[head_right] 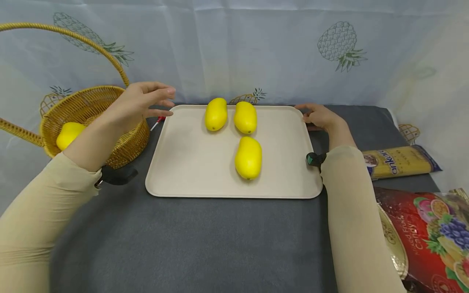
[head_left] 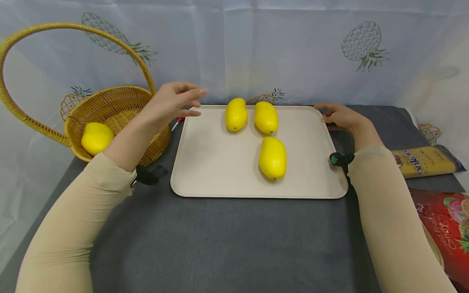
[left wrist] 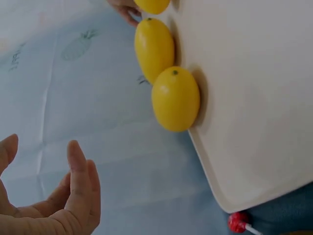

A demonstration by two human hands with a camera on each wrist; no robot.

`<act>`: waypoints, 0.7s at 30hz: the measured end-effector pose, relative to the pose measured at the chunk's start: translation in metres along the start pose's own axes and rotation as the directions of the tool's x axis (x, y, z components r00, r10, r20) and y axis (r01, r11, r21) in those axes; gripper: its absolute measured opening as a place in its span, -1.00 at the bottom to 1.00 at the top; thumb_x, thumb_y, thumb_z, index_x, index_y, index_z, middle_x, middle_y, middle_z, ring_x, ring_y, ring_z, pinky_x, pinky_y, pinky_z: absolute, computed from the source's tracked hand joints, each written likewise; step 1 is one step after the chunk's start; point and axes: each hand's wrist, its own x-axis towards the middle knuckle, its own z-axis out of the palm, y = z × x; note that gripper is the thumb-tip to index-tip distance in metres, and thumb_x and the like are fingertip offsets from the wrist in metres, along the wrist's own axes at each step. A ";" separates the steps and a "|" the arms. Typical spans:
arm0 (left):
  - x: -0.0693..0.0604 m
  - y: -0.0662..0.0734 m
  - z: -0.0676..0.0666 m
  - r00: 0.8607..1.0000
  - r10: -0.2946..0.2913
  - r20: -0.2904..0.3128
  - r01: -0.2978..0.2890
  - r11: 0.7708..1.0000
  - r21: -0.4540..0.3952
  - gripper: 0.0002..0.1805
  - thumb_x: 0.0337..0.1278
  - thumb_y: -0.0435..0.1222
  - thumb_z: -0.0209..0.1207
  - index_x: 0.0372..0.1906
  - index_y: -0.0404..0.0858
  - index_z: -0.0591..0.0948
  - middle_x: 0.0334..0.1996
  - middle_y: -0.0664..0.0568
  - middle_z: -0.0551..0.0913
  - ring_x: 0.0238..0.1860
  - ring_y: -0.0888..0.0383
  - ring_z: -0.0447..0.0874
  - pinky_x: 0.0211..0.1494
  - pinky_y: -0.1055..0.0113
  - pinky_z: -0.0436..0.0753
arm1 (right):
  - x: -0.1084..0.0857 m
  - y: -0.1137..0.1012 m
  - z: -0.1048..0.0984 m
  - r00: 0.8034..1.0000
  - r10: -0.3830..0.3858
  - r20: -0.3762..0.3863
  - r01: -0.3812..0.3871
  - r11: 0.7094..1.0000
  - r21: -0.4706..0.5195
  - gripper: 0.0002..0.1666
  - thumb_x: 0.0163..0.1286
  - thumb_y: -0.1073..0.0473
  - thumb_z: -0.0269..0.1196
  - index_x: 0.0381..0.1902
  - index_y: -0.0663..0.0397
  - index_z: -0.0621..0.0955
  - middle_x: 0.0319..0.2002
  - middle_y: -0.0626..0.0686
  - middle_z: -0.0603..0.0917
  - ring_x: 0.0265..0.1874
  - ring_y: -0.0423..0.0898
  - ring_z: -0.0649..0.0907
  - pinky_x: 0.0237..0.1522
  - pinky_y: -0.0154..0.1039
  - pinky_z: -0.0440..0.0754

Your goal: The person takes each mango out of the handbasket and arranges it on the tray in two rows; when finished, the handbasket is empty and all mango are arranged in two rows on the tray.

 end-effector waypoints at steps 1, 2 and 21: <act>-0.001 -0.001 -0.004 1.000 0.002 -0.013 -0.002 1.000 0.010 -0.28 0.31 0.06 0.15 0.43 -0.21 0.32 0.44 -0.08 0.28 0.32 0.00 0.37 0.35 0.17 0.58 | 0.000 0.000 0.000 1.000 -0.001 -0.002 0.001 1.000 0.001 -0.31 0.60 0.13 -0.06 0.60 -0.14 0.02 0.01 0.04 0.33 -0.11 -0.25 0.50 0.29 -0.01 0.53; -0.003 -0.001 -0.009 1.000 0.005 -0.025 -0.004 1.000 0.016 -0.28 0.31 0.07 0.15 0.43 -0.21 0.32 0.44 -0.09 0.27 0.31 0.01 0.37 0.34 0.17 0.59 | 0.000 0.000 0.000 1.000 -0.003 -0.002 0.003 1.000 0.004 -0.30 0.60 0.13 -0.06 0.60 -0.13 0.02 0.01 0.05 0.32 -0.11 -0.25 0.49 0.30 0.01 0.52; -0.014 -0.021 -0.065 0.988 0.070 -0.140 -0.079 0.995 -0.063 -0.52 0.34 0.01 0.13 0.19 -0.20 0.52 0.07 0.19 0.51 0.00 0.22 0.52 -0.06 0.53 0.70 | -0.002 -0.001 0.001 1.000 -0.002 0.000 0.002 1.000 0.012 -0.30 0.60 0.12 -0.05 0.59 -0.15 0.04 -0.03 0.03 0.33 -0.12 -0.23 0.49 0.33 0.05 0.50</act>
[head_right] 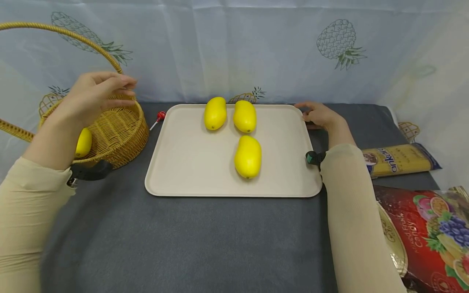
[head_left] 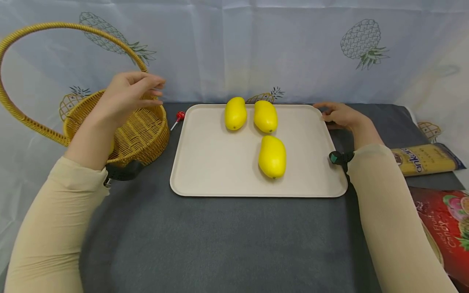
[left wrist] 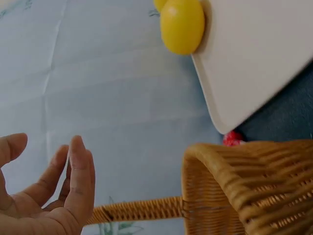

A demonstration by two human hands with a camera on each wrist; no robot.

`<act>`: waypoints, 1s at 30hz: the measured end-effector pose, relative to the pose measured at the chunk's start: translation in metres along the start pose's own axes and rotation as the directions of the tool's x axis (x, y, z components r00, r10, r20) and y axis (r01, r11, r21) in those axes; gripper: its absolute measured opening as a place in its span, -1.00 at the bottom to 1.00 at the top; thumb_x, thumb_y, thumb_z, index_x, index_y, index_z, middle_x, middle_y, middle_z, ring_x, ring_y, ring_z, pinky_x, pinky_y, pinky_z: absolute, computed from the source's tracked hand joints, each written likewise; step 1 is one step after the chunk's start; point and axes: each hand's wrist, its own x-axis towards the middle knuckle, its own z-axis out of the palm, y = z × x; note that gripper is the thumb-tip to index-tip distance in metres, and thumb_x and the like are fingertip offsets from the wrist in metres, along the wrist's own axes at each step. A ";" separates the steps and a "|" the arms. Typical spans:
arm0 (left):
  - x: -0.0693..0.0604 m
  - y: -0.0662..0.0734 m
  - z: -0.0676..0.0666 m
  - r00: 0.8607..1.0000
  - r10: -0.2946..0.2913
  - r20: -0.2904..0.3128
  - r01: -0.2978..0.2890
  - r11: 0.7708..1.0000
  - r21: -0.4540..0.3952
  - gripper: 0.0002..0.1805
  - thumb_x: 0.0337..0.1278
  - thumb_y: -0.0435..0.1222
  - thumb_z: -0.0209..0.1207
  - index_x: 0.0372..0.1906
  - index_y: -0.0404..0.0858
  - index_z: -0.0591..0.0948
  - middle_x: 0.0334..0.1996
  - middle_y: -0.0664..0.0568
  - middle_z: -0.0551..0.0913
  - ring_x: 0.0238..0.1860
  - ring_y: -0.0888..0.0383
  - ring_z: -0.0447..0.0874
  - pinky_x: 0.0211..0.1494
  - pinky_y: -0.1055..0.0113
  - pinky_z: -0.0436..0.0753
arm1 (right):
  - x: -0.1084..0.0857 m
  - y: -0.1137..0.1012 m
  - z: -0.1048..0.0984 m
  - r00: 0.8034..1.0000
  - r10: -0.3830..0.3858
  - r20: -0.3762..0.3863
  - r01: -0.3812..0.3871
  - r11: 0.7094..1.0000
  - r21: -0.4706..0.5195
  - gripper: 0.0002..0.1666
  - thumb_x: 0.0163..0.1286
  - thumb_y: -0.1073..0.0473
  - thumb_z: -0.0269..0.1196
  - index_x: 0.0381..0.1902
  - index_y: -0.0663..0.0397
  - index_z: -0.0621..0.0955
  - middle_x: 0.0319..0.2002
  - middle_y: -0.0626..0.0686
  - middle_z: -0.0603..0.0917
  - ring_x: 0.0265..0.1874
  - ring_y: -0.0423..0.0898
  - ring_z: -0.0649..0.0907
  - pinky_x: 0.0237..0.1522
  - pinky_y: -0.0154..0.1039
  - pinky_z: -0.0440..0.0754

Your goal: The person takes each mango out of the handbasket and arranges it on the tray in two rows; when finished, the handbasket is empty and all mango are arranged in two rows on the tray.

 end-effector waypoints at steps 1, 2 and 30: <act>0.000 -0.002 -0.002 1.000 0.000 -0.003 0.000 1.000 -0.005 -0.53 0.34 0.00 0.13 0.17 -0.20 0.53 0.06 0.19 0.52 -0.01 0.23 0.52 -0.07 0.53 0.70 | 0.000 0.000 0.000 1.000 -0.001 0.000 0.001 1.000 -0.001 -0.30 0.60 0.12 -0.05 0.59 -0.15 0.04 -0.02 0.04 0.33 -0.12 -0.23 0.49 0.33 0.05 0.50; -0.001 -0.003 -0.005 1.000 -0.001 -0.008 0.001 1.000 -0.006 -0.54 0.34 0.00 0.14 0.16 -0.20 0.54 0.04 0.19 0.52 -0.02 0.24 0.53 -0.07 0.53 0.70 | 0.000 -0.001 0.000 1.000 0.001 -0.001 -0.001 1.000 0.001 -0.30 0.60 0.12 -0.05 0.59 -0.15 0.04 -0.01 0.04 0.33 -0.12 -0.23 0.49 0.34 0.05 0.50; -0.001 -0.040 -0.077 0.957 -0.210 -0.201 0.218 0.976 0.021 -0.25 0.33 0.04 0.12 0.51 -0.13 0.22 0.32 0.29 0.36 -0.17 0.44 0.55 -0.20 0.65 0.66 | 0.004 0.001 0.000 1.000 0.004 -0.007 -0.004 1.000 -0.018 -0.30 0.59 0.12 -0.03 0.59 -0.16 0.04 0.02 0.04 0.34 -0.13 -0.26 0.52 0.15 -0.20 0.63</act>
